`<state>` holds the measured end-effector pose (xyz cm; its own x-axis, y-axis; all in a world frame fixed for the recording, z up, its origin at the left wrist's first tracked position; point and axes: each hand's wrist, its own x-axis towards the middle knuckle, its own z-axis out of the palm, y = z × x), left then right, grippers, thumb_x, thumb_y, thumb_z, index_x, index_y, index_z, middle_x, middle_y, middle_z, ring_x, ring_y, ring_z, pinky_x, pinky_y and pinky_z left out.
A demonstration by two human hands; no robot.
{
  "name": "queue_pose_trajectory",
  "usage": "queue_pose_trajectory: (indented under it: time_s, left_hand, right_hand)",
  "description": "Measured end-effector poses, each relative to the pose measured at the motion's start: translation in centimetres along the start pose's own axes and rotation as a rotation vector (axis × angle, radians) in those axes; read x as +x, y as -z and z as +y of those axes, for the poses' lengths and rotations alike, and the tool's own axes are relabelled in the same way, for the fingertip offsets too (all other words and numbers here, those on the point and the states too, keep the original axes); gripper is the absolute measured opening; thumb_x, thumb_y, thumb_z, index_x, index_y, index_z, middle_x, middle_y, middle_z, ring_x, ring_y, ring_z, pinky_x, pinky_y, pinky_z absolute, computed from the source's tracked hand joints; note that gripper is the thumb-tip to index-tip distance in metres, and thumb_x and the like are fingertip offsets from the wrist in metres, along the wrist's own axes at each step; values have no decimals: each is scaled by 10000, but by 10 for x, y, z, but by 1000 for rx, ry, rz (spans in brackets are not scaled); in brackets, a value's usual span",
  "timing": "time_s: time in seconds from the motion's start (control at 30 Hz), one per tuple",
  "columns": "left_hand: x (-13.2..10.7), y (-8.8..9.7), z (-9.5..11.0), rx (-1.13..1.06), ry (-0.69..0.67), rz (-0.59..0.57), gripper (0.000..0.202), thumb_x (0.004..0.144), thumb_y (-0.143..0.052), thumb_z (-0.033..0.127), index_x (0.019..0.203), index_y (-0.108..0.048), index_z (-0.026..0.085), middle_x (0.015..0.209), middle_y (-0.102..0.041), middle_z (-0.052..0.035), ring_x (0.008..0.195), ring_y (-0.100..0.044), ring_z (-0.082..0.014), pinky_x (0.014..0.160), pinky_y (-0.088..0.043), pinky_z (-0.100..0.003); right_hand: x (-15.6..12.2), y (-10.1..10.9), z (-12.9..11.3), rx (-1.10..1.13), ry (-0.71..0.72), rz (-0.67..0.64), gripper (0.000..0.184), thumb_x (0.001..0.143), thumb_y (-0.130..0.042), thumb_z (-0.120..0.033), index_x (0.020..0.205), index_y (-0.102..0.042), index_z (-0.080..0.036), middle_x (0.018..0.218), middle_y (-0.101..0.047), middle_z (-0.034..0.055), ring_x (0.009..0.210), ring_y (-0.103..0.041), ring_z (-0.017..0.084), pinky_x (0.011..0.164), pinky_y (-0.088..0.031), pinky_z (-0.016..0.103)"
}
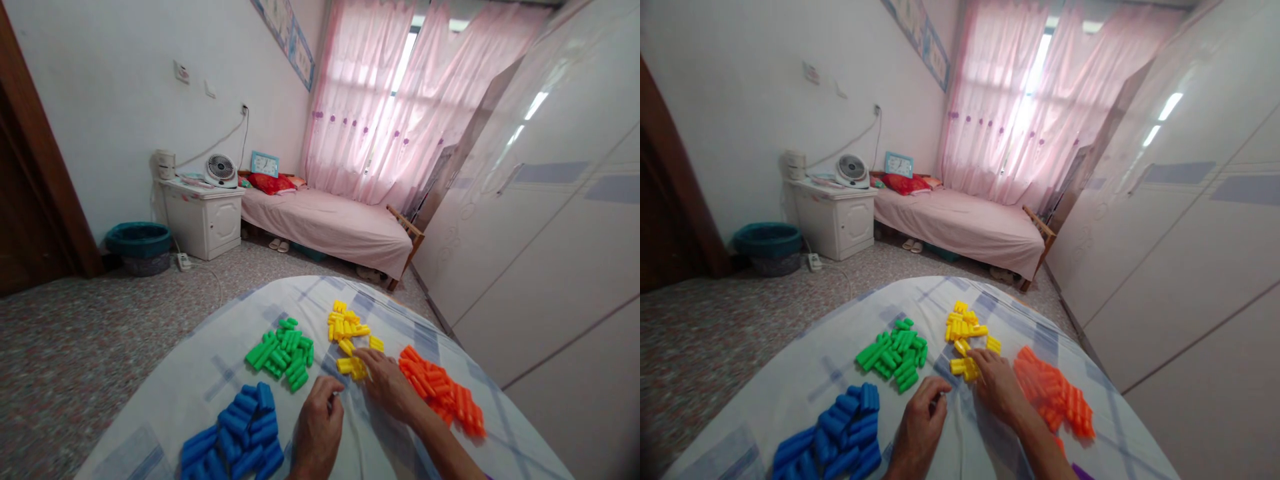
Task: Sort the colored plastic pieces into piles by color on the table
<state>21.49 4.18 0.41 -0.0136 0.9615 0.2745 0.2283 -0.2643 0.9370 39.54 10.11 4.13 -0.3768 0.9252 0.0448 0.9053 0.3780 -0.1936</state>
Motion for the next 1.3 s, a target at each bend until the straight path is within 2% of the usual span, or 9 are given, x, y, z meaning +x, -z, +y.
queue_pose_trajectory:
  time_s: [0.2,0.33,0.5,0.63,0.73,0.9,0.97,1.1,1.3]
  left_hand:
    - [1,-1,-4,15,12,-12,261,793,-394,79,899,-607,184,943,-606,-55,920,-584,-165,829,-450,-274]
    - [0,-1,-2,25,15,-16,265,795,-392,74,894,-606,194,943,-600,-46,924,-578,-159,839,-441,-269]
    - [-1,0,1,55,25,-47,274,785,-389,61,889,-605,194,945,-597,-42,919,-576,-155,846,-434,-271]
    - [-1,0,2,70,18,-61,283,795,-376,64,894,-608,193,965,-596,-47,946,-575,-156,860,-431,-273]
    - [-1,0,2,82,24,-66,288,790,-377,62,888,-612,196,961,-598,-44,940,-578,-155,853,-435,-270]
    - [-2,0,5,95,27,-49,303,774,-394,55,891,-626,210,959,-609,-34,928,-586,-154,848,-440,-265]
    - [-3,0,6,94,23,-41,300,773,-400,56,884,-631,211,952,-613,-33,923,-589,-156,846,-442,-265]
    - [-3,0,6,98,17,-41,295,771,-411,58,879,-638,213,939,-618,-30,906,-595,-155,836,-446,-259]
    - [-3,-1,5,105,16,-40,305,767,-412,50,892,-637,213,937,-618,-26,903,-594,-150,829,-443,-258]
  right_hand:
    - [0,-2,-7,35,12,29,453,708,-524,-158,1150,-572,-241,1091,-617,63,1018,-550,213,861,-376,321]
    - [-2,8,-4,139,38,130,409,735,-563,-229,1143,-557,-252,1104,-603,53,1006,-553,204,864,-405,324]
    - [31,15,0,251,-143,356,399,800,-532,-336,1164,-523,-174,1080,-608,87,984,-576,200,878,-443,330]
    - [49,16,-3,122,-266,427,517,810,-529,-363,1265,-470,-125,1171,-589,141,1058,-561,251,908,-435,381]
    - [33,17,-7,-9,-275,357,425,825,-506,-320,1207,-537,-136,1184,-589,144,1080,-551,263,911,-427,374]
    - [-9,14,-12,-150,-299,75,356,810,-491,-241,1142,-596,-167,1114,-621,139,1001,-582,259,836,-434,342]
    - [-17,9,-11,-174,-320,12,360,802,-468,-196,1138,-594,-182,1114,-619,136,967,-596,247,779,-436,319]
    - [-19,-3,-5,-102,-320,35,375,780,-438,-132,1118,-588,-195,1091,-615,116,946,-598,206,772,-432,284]
    - [-6,4,4,191,-344,162,334,772,-496,-316,1064,-601,-190,1006,-636,82,884,-612,197,770,-466,300]
